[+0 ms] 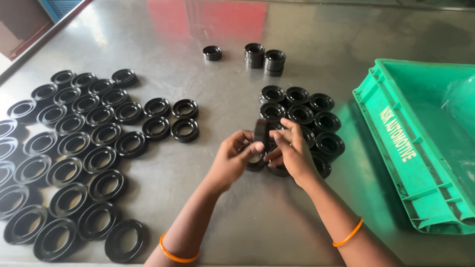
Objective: Inspecting black ring-shaped automotive components and placing them into a storage crate.
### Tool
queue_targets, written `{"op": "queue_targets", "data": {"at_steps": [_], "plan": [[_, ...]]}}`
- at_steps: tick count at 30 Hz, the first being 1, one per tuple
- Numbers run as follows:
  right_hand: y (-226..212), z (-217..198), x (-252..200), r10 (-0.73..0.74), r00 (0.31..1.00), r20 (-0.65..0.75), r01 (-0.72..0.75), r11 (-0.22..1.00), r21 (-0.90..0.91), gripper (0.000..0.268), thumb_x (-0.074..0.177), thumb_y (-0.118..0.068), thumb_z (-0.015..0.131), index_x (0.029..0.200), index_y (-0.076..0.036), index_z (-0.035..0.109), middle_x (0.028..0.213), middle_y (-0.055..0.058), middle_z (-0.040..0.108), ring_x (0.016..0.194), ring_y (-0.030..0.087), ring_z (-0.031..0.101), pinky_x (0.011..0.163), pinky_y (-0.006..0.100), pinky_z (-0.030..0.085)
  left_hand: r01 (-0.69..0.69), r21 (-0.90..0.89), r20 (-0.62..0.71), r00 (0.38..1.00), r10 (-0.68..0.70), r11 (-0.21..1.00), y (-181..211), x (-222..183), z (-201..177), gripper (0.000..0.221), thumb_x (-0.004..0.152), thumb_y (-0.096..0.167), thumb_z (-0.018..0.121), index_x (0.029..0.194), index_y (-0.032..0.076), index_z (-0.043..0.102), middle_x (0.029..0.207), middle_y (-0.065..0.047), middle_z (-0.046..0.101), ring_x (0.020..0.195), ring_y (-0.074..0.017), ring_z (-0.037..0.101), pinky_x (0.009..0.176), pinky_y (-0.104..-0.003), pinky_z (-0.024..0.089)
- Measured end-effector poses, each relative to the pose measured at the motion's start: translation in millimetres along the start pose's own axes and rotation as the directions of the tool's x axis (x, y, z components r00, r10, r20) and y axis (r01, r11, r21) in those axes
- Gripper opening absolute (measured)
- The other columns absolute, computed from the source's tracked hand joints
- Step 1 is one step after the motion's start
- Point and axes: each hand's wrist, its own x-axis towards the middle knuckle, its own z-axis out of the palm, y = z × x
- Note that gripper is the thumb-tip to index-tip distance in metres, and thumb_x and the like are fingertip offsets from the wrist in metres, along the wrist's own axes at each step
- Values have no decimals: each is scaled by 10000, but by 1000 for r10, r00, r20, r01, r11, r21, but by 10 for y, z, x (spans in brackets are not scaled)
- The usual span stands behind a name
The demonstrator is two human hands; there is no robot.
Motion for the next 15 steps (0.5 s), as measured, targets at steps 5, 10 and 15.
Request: {"op": "queue_targets", "data": {"at_steps": [5, 10, 15], "plan": [[71, -109, -6, 323, 897, 302, -373, 920, 123, 322, 1039, -146, 557, 1329, -7, 541, 935, 114, 667, 603, 156, 665, 501, 288, 557, -12, -71, 191, 981, 26, 997, 27, -118, 184, 277, 994, 154, 730, 1178, -9, 602, 949, -35, 649, 892, -108, 596, 818, -276, 505], [-355, 1, -141, -751, 586, 303, 799, 474, -371, 502, 911, 147, 561, 1343, -105, 508, 1081, 134, 644, 797, 202, 667, 656, 300, 549, 64, -131, 198, 979, -37, 989, 180, -128, 196, 216, 969, 146, 680, 1134, 9, 650, 1034, 8, 697, 969, -63, 617, 891, -260, 506], [-85, -125, -21, 84, 958, 276, -64, 995, -78, 382, 992, 13, 532, 1346, -129, 549, 918, 83, 679, 582, 152, 632, 473, 300, 512, -27, -117, 212, 976, 52, 993, -6, -130, 180, 192, 1013, 134, 709, 1119, -13, 648, 969, -41, 688, 896, -113, 607, 848, -291, 501]]}}
